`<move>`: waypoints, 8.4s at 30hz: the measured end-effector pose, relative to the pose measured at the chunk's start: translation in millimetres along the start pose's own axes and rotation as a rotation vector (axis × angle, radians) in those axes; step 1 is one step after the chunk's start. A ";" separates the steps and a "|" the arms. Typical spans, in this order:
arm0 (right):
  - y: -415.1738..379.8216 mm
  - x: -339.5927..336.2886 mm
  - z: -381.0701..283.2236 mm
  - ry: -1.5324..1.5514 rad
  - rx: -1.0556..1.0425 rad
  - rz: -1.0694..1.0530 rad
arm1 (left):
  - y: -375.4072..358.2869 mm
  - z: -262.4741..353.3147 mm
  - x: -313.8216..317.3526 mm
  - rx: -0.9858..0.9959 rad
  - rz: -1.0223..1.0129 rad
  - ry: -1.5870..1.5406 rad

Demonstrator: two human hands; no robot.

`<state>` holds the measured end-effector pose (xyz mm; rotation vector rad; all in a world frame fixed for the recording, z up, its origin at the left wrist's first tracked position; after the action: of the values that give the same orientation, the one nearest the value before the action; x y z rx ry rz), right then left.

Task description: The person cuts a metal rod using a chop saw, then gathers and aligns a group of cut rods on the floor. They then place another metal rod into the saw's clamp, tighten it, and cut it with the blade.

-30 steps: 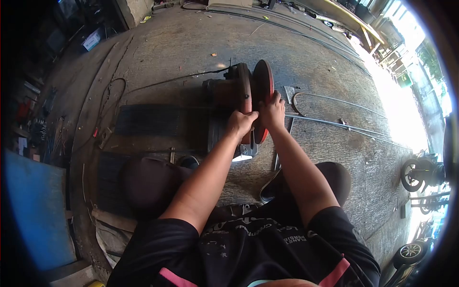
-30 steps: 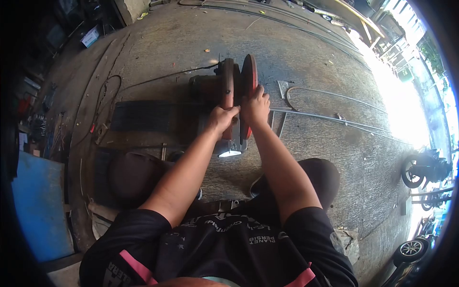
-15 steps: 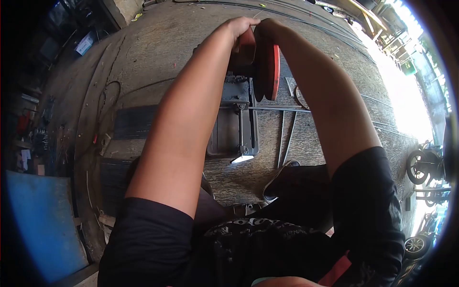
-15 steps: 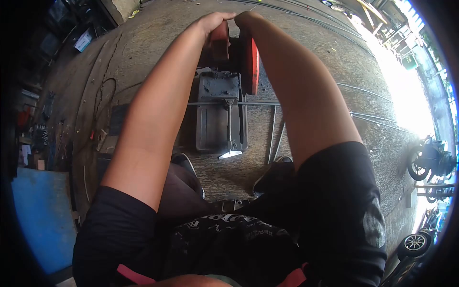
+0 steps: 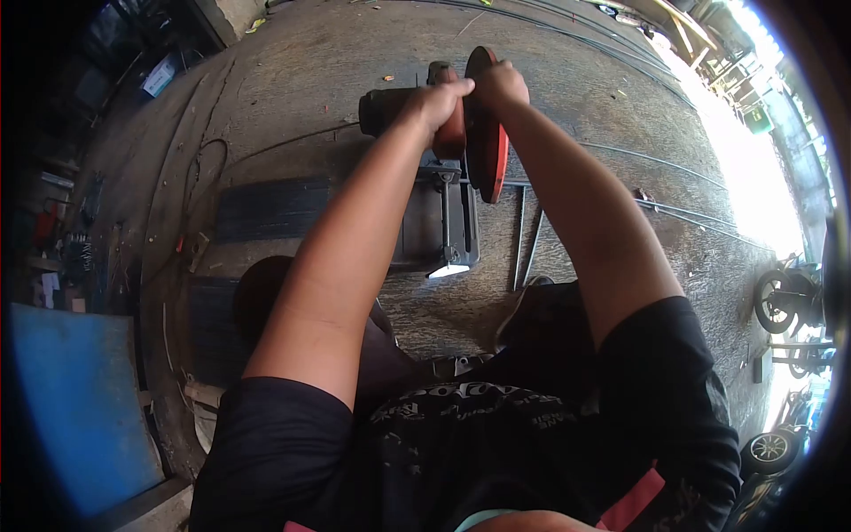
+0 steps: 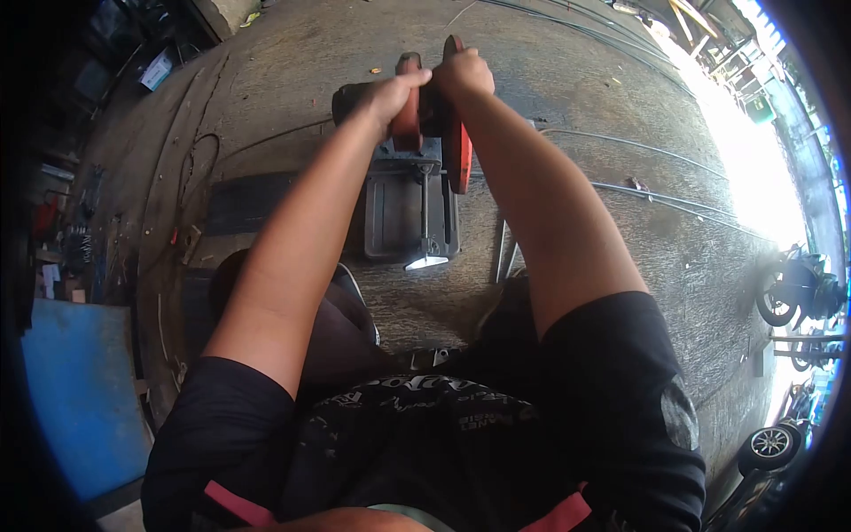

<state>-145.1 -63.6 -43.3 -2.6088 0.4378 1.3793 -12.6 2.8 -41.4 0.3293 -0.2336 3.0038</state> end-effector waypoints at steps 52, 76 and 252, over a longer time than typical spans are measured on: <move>-132.6 68.6 97.2 0.323 -0.207 0.209 | -98.7 -148.1 -18.2 0.221 0.397 0.675; -133.9 69.9 99.1 0.273 -0.177 0.243 | -97.0 -154.1 -19.9 0.277 0.366 0.639; -118.9 80.8 109.1 0.299 -0.095 0.163 | -118.0 -203.8 -19.3 0.316 0.343 0.584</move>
<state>-148.2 63.8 -171.1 -2.9273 0.6518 1.0758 -21.0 150.3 -225.8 -0.6279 0.2662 3.2906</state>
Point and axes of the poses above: each hand's wrist, its own y-axis towards the middle knuckle, its own x-axis out of the palm, z = x × y, the point moved 3 cm from there along y, towards the middle knuckle, and after that the axes turned 7 degrees about x, right-handed, at the moved point
